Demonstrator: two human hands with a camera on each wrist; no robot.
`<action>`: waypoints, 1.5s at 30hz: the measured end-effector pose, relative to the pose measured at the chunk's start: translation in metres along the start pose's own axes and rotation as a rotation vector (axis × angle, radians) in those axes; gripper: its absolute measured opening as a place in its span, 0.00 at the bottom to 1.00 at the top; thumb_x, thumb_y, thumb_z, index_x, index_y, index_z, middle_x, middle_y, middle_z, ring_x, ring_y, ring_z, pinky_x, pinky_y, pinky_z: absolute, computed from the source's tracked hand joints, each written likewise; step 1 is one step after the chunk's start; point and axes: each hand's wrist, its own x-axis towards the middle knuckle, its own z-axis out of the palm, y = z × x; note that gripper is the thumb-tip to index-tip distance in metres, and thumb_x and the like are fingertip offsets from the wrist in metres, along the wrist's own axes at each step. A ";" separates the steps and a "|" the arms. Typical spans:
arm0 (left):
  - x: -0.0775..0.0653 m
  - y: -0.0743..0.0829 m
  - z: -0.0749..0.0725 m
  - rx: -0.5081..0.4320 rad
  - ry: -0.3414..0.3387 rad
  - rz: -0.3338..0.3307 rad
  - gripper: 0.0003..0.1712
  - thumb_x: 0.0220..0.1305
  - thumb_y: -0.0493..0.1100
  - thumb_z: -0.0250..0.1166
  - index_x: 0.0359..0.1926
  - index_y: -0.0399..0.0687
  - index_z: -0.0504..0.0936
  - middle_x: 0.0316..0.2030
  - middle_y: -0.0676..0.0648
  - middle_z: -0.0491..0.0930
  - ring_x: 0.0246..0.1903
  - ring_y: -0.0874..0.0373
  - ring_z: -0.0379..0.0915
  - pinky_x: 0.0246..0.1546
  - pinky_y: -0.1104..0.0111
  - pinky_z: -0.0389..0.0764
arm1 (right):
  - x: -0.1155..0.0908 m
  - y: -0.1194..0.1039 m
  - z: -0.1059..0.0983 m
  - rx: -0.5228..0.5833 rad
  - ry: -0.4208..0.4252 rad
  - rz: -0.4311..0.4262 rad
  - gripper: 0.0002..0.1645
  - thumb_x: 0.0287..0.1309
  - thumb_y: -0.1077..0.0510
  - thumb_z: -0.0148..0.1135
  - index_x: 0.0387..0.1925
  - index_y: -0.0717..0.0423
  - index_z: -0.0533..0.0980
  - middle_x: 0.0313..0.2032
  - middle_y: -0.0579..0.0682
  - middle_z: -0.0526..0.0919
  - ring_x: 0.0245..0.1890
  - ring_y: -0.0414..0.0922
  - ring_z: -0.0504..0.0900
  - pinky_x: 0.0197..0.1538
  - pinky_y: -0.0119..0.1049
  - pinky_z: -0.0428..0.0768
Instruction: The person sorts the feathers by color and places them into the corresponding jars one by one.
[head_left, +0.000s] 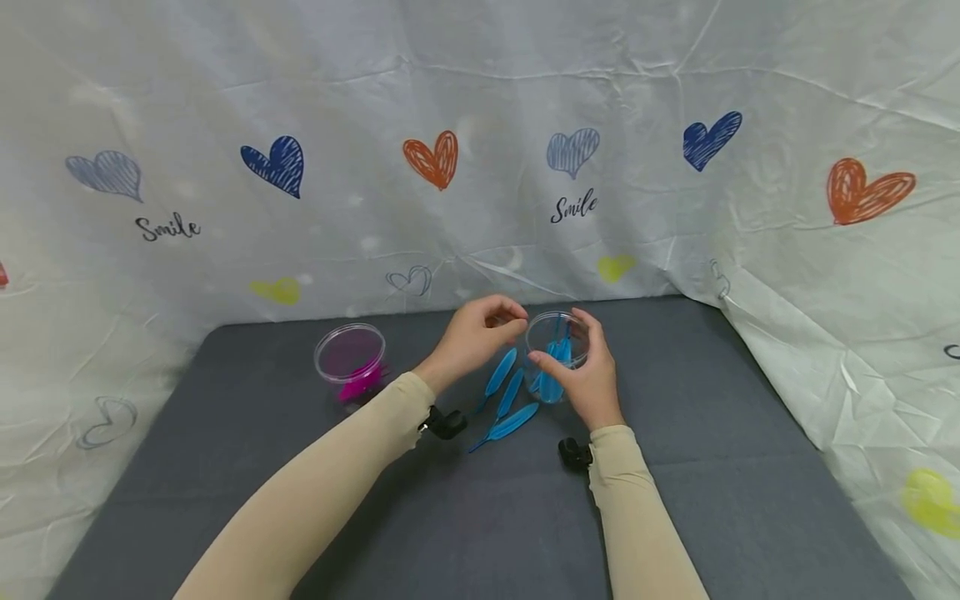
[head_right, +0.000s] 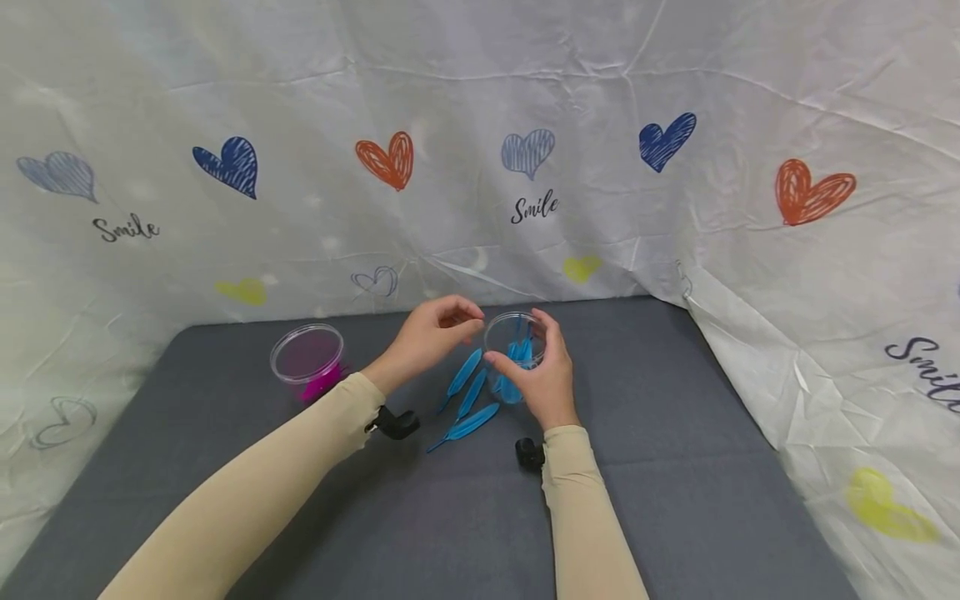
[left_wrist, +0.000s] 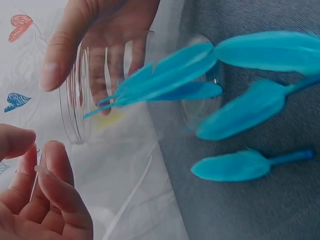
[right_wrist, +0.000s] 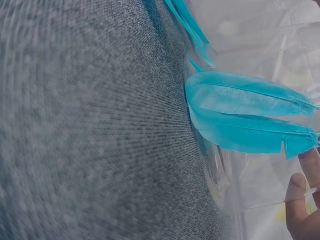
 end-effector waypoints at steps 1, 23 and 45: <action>-0.001 -0.001 -0.001 0.008 0.004 -0.001 0.12 0.79 0.52 0.67 0.55 0.53 0.87 0.46 0.51 0.88 0.42 0.45 0.86 0.43 0.58 0.86 | 0.000 0.000 0.000 0.000 0.002 0.001 0.56 0.60 0.38 0.81 0.82 0.35 0.60 0.77 0.47 0.72 0.77 0.48 0.72 0.77 0.55 0.70; -0.036 -0.044 -0.016 0.373 -0.168 0.076 0.13 0.76 0.46 0.70 0.56 0.49 0.88 0.50 0.51 0.88 0.41 0.59 0.83 0.42 0.66 0.87 | -0.002 0.000 0.000 0.003 0.003 -0.001 0.56 0.59 0.39 0.81 0.81 0.31 0.60 0.77 0.47 0.72 0.77 0.48 0.71 0.78 0.56 0.69; -0.054 -0.070 -0.018 0.923 -0.269 0.529 0.13 0.70 0.35 0.71 0.47 0.59 0.94 0.45 0.53 0.88 0.39 0.61 0.86 0.39 0.66 0.89 | -0.004 0.000 0.000 0.002 0.004 -0.007 0.55 0.60 0.41 0.81 0.82 0.32 0.60 0.77 0.47 0.72 0.78 0.48 0.71 0.78 0.56 0.68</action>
